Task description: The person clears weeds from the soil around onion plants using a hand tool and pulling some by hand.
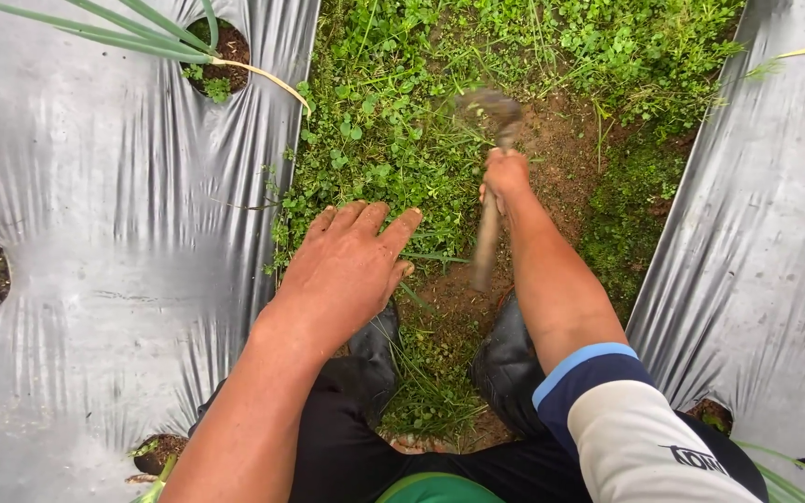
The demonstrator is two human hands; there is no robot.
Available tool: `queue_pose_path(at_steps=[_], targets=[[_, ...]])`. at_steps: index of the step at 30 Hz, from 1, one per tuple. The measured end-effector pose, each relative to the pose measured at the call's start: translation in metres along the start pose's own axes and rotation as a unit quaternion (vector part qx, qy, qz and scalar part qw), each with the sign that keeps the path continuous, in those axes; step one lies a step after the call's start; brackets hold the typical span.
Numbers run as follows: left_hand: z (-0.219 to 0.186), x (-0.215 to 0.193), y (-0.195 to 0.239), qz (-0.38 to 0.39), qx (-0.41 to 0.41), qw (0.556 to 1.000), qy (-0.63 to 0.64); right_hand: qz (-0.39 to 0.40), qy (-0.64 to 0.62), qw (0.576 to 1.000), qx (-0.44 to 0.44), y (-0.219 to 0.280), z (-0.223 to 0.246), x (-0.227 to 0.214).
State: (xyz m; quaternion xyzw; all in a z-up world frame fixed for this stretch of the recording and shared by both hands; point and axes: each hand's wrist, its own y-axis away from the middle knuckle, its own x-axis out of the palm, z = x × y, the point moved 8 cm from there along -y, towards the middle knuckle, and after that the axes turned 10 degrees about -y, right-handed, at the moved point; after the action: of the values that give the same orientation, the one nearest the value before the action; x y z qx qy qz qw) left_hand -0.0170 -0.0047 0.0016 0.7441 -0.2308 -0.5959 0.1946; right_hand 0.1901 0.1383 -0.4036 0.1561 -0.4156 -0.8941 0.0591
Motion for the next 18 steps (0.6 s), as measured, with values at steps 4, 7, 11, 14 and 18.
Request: queue_pose_path(at_steps=[4, 7, 11, 14, 18], targets=[[-0.002, -0.001, -0.001, -0.009, 0.007, 1.000, 0.000, 0.042, 0.114, 0.992, -0.029, 0.000, 0.000, -0.016], [-0.003, -0.001, -0.001, -0.009, 0.002, 1.000, -0.001, 0.068, 0.165, 0.983, -0.040, -0.003, -0.002, -0.025], [-0.003, 0.002, 0.002, -0.011, 0.003, 1.000, -0.001, 0.036, 0.114, 0.992, -0.031, -0.027, -0.017, -0.041], [-0.005, 0.001, 0.000, -0.014, 0.007, 1.000, -0.003, 0.032, 0.123, 0.991, -0.044, -0.024, -0.013, -0.046], [-0.006, 0.004, -0.003, 0.000, 0.005, 1.000, 0.004, -0.014, 0.043, 0.999, -0.025, -0.032, -0.016, -0.043]])
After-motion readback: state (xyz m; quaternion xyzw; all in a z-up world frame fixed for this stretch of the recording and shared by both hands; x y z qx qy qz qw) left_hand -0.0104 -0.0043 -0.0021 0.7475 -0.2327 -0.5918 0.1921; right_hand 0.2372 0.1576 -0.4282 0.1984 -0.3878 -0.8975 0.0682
